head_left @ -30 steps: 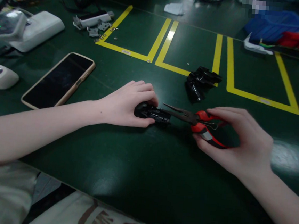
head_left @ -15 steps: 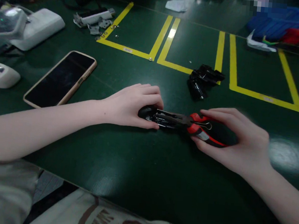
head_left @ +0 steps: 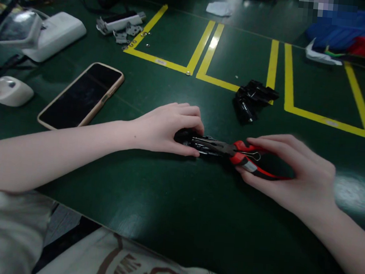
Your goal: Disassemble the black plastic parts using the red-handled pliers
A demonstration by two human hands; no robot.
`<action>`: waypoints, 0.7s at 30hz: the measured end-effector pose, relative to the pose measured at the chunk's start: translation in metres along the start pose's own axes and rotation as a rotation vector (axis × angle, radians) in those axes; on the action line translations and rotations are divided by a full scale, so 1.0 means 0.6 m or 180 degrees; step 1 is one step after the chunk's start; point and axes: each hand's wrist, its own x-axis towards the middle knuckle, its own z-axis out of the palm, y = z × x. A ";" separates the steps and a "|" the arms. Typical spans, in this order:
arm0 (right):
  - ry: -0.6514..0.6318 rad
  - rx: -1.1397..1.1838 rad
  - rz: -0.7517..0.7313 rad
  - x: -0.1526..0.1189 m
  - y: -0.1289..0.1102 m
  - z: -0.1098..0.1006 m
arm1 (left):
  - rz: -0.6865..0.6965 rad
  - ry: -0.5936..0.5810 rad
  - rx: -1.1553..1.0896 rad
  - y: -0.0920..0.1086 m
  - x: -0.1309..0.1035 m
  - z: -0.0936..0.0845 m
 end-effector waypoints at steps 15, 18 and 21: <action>0.0114 -0.0033 0.0001 -0.001 0.004 0.002 | -0.0112 0.0003 -0.0136 -0.002 0.001 0.002; 0.0098 -0.0096 0.0014 -0.001 0.003 0.001 | -0.0143 0.0020 -0.0127 -0.001 0.000 0.003; 0.0097 -0.0122 0.0028 0.000 0.003 0.000 | -0.0138 0.0021 -0.0081 -0.002 0.001 0.002</action>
